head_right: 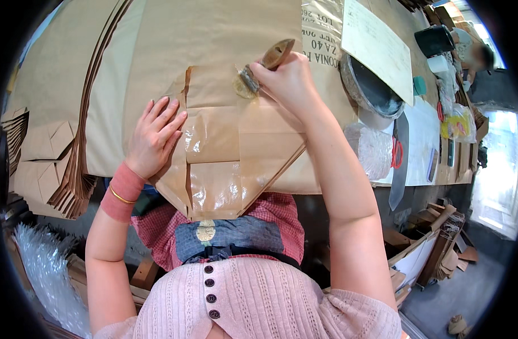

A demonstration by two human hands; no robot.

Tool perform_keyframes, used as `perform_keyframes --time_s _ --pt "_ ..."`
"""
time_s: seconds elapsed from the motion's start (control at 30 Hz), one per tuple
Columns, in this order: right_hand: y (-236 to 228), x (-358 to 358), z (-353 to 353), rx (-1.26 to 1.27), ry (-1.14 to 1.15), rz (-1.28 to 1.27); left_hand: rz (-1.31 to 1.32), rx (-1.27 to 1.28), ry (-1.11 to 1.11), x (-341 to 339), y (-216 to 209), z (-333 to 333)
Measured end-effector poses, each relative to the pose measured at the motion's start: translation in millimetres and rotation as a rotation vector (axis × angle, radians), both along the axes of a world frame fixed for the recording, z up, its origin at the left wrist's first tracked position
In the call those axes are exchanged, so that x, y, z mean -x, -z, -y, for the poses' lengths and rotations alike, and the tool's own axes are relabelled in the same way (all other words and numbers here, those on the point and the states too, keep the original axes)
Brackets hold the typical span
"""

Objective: The person folds the flaps of a brown paper envelope and secures them by applying a liquid adhesive with a brush. They repeat this process for multiple envelopes, smoothing the glued areas to ensure they are sealed.

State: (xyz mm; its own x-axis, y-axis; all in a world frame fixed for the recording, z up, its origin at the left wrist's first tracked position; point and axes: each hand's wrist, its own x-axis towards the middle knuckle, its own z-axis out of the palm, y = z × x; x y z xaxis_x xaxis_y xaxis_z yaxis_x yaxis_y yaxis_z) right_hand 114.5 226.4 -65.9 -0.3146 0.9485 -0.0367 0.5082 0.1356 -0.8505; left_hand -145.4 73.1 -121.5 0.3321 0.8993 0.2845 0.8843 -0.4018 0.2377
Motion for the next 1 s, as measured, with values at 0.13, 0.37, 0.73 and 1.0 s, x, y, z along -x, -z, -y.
perform_keyframes --time_s 0.13,0.37,0.73,1.0 --pt "-4.1 16.6 -8.1 0.004 -0.002 -0.224 0.031 -0.023 -0.008 2.7 -0.1 0.0" --pt "-5.3 78.8 48.3 0.217 -0.095 -0.535 0.281 -0.048 -0.09 -3.3 1.1 4.2" --pt "-17.8 96.3 11.5 -0.123 -0.017 -0.074 0.313 -0.053 -0.093 2.3 5.5 5.5" --pt "18.2 100.4 14.7 -0.193 0.001 -0.104 0.334 -0.022 -0.087 1.8 4.4 2.1"
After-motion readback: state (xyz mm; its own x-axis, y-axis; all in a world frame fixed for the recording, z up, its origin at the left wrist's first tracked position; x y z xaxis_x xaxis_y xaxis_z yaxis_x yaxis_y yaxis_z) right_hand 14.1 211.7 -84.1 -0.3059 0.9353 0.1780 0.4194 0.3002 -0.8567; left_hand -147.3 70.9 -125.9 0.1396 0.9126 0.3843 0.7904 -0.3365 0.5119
